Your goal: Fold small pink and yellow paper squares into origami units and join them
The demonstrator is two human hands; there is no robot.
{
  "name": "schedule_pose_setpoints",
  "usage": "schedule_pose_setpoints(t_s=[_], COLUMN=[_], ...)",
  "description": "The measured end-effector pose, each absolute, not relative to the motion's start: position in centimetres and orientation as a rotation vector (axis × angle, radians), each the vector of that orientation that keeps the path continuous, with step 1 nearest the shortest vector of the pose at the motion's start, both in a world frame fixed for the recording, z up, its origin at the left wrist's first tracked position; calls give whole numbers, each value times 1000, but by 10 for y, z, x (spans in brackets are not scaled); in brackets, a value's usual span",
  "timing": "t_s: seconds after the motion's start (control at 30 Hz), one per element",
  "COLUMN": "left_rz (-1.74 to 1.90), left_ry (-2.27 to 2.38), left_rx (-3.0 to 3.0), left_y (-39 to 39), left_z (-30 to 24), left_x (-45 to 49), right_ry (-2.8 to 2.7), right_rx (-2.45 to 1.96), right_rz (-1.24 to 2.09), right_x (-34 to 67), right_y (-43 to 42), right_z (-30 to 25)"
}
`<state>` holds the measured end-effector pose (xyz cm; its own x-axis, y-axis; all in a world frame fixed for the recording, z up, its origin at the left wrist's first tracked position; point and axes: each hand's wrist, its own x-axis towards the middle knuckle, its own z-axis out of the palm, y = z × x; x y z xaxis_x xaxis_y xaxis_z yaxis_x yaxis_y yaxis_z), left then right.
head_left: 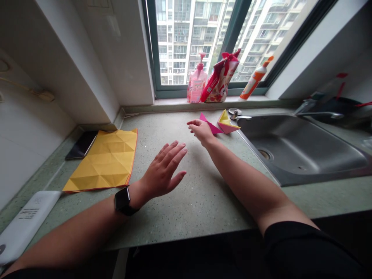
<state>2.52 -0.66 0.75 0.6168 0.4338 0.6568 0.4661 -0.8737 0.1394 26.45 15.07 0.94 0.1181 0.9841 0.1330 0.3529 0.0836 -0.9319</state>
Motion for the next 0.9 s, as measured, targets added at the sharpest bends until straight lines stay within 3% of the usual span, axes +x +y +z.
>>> schedule_pose_setpoints(t_s=[0.3,0.63,0.73,0.9], left_rz=[-819,-581,-591,-477], left_ry=[-1101,-1758,-1801,-1799], left_rx=[-2876,-2539,-2421,-2359], left_y=[2,14,21,25], left_z=[-7,29,39,43], left_x=[10,-27,-46,-56], right_ry=[-1621,-1869,-1901,-1764], right_rx=[-1370,-1354,-1380,-1679], right_rz=[924,740,594,-40], right_x=[230,231,246,303], right_y=[123,114,123,147], right_z=[-15,-25,-18,-1])
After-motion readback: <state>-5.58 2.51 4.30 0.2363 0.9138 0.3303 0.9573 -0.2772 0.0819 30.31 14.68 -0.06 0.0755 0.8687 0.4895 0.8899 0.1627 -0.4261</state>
